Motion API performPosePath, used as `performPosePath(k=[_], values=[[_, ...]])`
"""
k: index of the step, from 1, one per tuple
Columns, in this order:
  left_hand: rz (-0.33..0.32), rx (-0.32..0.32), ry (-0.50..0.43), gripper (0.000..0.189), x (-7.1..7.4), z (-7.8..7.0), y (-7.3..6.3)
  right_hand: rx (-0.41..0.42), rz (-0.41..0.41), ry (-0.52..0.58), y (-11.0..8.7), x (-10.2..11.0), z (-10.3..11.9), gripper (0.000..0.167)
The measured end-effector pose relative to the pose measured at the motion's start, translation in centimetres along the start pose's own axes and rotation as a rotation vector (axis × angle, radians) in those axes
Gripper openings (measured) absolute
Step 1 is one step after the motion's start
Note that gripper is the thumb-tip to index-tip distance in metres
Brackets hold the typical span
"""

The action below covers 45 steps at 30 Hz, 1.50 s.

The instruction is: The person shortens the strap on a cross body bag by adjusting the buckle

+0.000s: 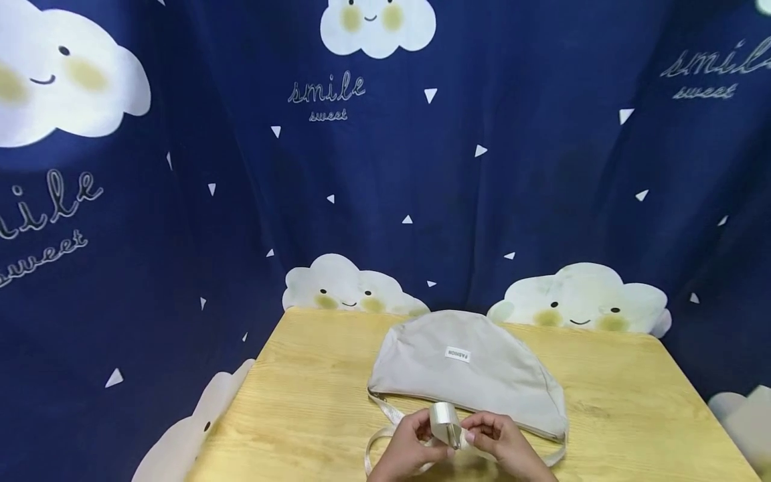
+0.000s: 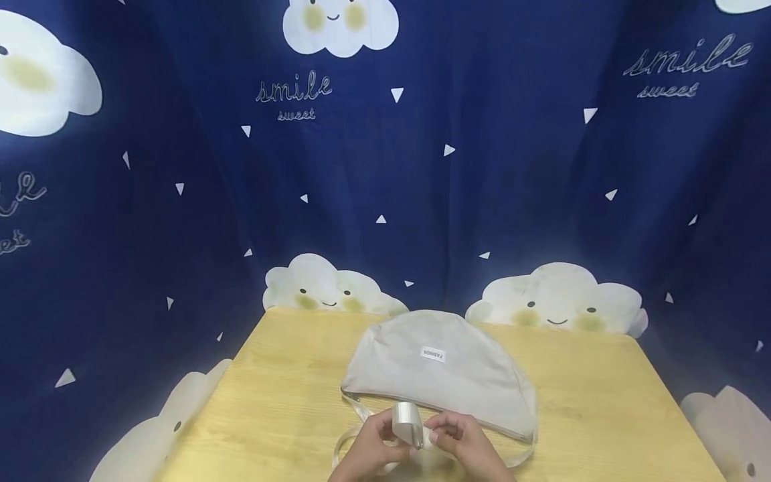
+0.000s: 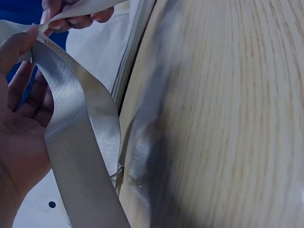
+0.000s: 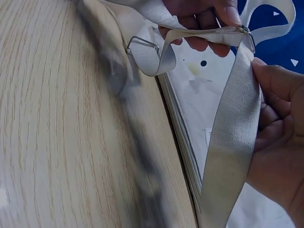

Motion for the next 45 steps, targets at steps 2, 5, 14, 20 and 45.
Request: performPosePath(k=[2, 5, 14, 20, 45], values=[[-0.019, -0.011, 0.01, 0.039, 0.2, -0.4, 0.1, -0.003, -0.017, 0.007, 0.2, 0.1, 0.1, 0.027], [-0.033, -0.015, 0.017, 0.04, 0.4, -0.8, 0.3, -0.007, -0.054, 0.012, 0.3, 0.3, 0.2, 0.026], [0.007, 0.067, -0.049, 0.038, 0.0, 0.0, 0.0, 0.0, -0.032, -0.002, 0.3, -0.3, -0.1, 0.026], [0.006, 0.046, -0.023, 0.038, 0.1, -0.5, 0.1, 0.03, -0.039, -0.018, 0.3, -0.1, 0.3, 0.025], [-0.085, 0.101, 0.01, 0.034, 0.9, -0.5, -0.6, -0.004, -0.08, 0.004, 0.1, -0.4, 0.0, 0.027]])
Point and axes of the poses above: each hand's wrist, its own y-axis towards the middle knuckle, its own x-axis out of the back of the hand, z = x × y, the point moved 8 cm from there along y, towards the middle knuckle
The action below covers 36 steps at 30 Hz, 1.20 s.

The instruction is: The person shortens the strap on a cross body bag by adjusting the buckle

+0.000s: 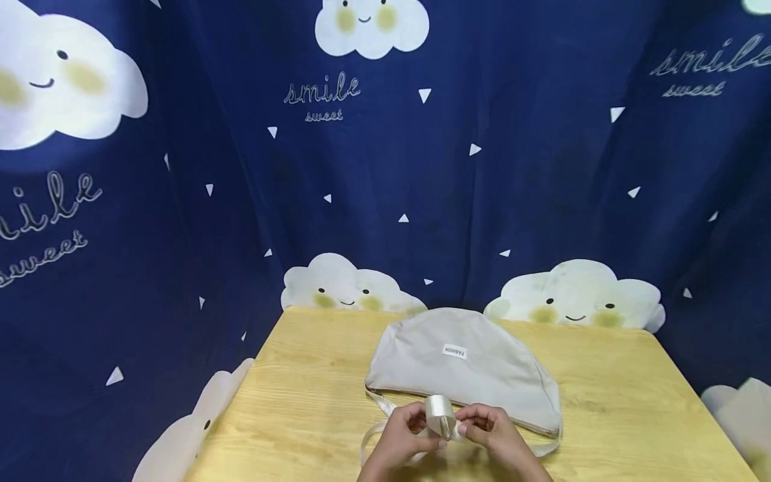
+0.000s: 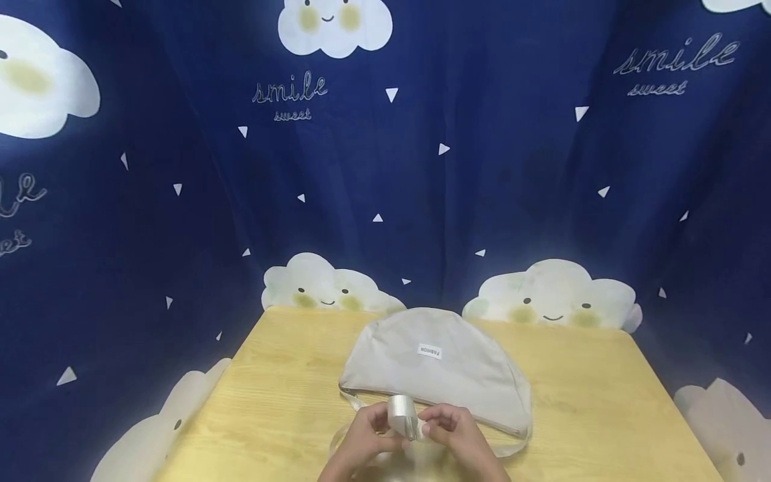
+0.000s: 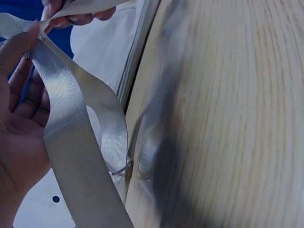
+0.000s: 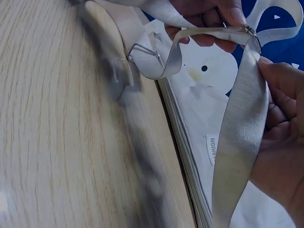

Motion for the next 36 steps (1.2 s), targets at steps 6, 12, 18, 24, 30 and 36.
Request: performPosePath(k=[6, 12, 18, 24, 30, 36], values=[[0.02, 0.01, -0.032, 0.034, -0.5, 0.0, 0.1, 0.06, 0.017, 0.018, 0.1, -0.1, 0.4, 0.021], [0.028, 0.0, -0.069, 0.035, -0.2, 0.5, -0.6, 0.066, 0.06, 0.03, 0.2, -1.3, 0.3, 0.026], [0.05, -0.007, -0.089, 0.035, 0.2, 0.6, -0.8, 0.076, 0.099, 0.014, 0.5, -2.2, 0.6, 0.033], [0.044, -0.045, -0.02, 0.031, 0.7, -1.6, 0.2, 0.086, 0.086, 0.053, 0.8, -2.2, 1.2, 0.038], [0.03, -0.019, 0.006, 0.03, 0.6, -3.8, 0.4, 0.093, 0.058, 0.016, 1.1, -2.0, 1.3, 0.039], [0.022, -0.019, -0.006, 0.031, 0.5, -3.9, 0.4, 0.077, 0.029, -0.106, 1.3, -1.7, 1.1, 0.035]])
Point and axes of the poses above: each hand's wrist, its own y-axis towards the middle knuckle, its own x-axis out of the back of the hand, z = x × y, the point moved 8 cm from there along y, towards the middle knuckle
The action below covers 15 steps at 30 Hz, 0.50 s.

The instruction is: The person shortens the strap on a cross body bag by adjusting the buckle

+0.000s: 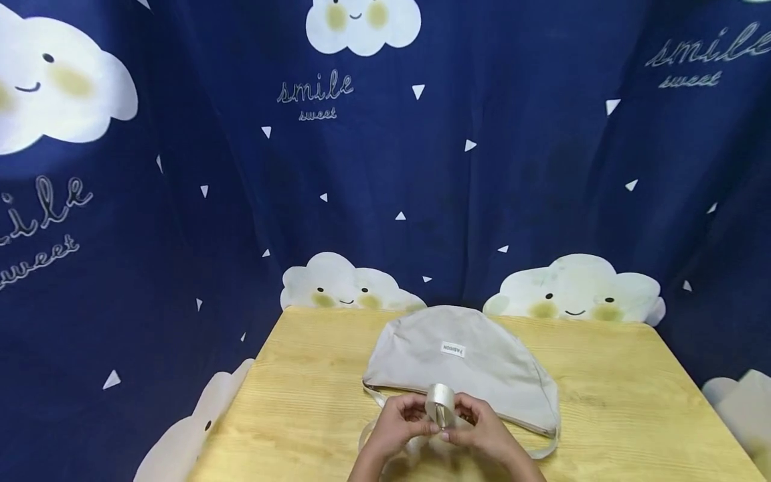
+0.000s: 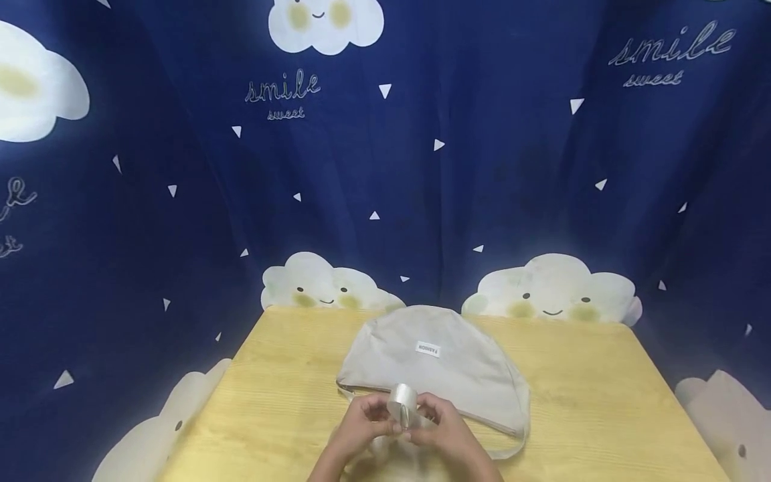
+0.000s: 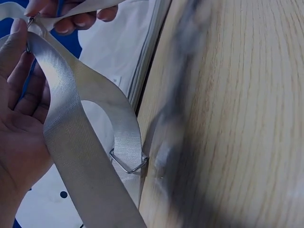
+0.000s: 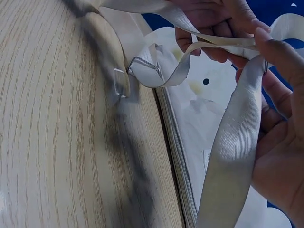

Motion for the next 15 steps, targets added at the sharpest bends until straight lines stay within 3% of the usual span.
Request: performPosePath(k=[6, 10, 15], values=[[0.022, -0.007, 0.016, 0.032, -0.04, 0.23, 0.23, 0.039, -0.022, -0.09, 0.29, 0.12, 0.38, 0.034], [-0.011, -0.026, 0.072, 0.029, 0.34, -0.14, 0.3, 0.048, -0.064, -0.142, 0.34, 0.19, 0.54, 0.033], [-0.026, 0.022, 0.139, 0.029, 0.57, -0.31, -0.01, 0.03, -0.13, -0.191, 0.13, 0.58, 0.63, 0.03]])
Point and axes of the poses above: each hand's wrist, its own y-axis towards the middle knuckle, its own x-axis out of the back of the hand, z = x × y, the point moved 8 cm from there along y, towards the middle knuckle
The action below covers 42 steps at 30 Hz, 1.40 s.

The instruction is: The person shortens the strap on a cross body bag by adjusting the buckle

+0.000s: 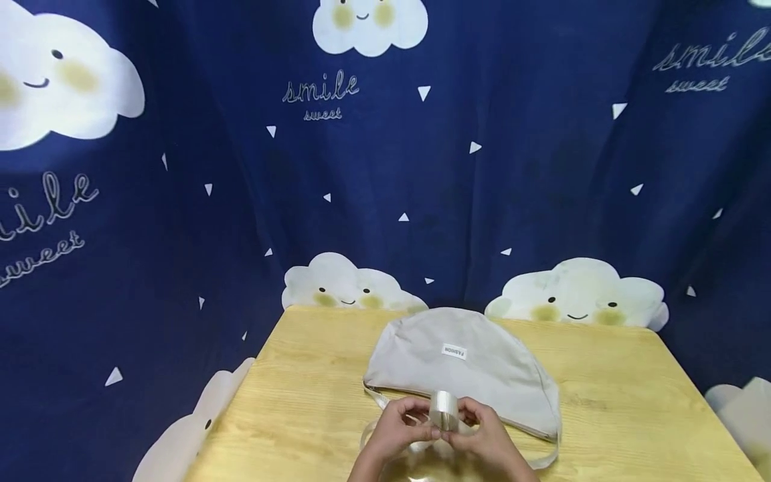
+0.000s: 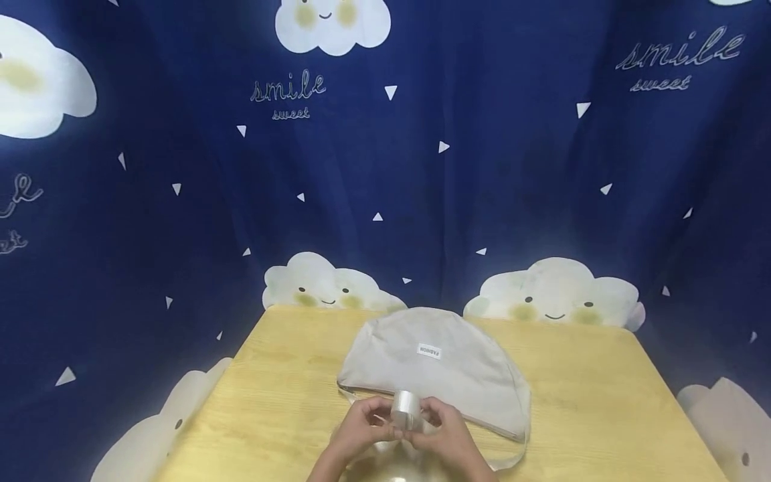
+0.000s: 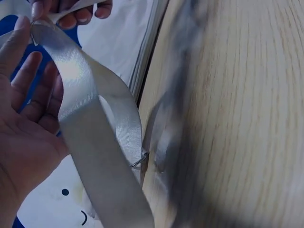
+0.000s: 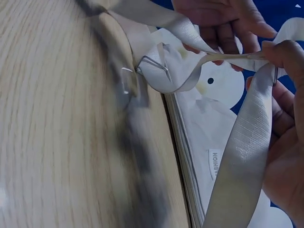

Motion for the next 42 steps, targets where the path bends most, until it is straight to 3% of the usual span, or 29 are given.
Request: performPosePath(k=[7, 12, 18, 27, 31, 37, 42], values=[[-0.06, 0.01, 0.067, 0.026, 0.2, 0.6, -0.8, 0.05, -0.08, -0.059, -0.3, 1.0, 0.6, 0.031], [-0.063, 0.043, 0.032, 0.023, -0.2, 3.9, -1.6, -0.013, -0.097, -0.059, -1.6, 1.2, -0.6, 0.028], [-0.037, 0.037, 0.009, 0.023, -0.1, 4.1, -1.6, -0.083, -0.102, -0.063, -1.7, 1.1, -1.9, 0.028], [0.115, 0.0, 0.012, 0.022, -1.2, 4.8, -0.8, -0.008, -0.084, -0.082, -1.4, 0.7, -1.0, 0.029], [0.123, 0.006, 0.021, 0.018, -1.3, 4.9, -1.3, -0.024, -0.08, -0.069, -2.2, 0.4, -1.5, 0.027], [0.107, 0.049, -0.02, 0.02, -1.5, 5.1, -0.9, 0.009, -0.079, -0.053, -2.0, 0.3, -1.6, 0.027], [0.1, 0.017, -0.015, 0.021, -1.3, 4.6, -0.8, 0.022, -0.095, -0.115, -1.9, 0.6, -1.2, 0.028]])
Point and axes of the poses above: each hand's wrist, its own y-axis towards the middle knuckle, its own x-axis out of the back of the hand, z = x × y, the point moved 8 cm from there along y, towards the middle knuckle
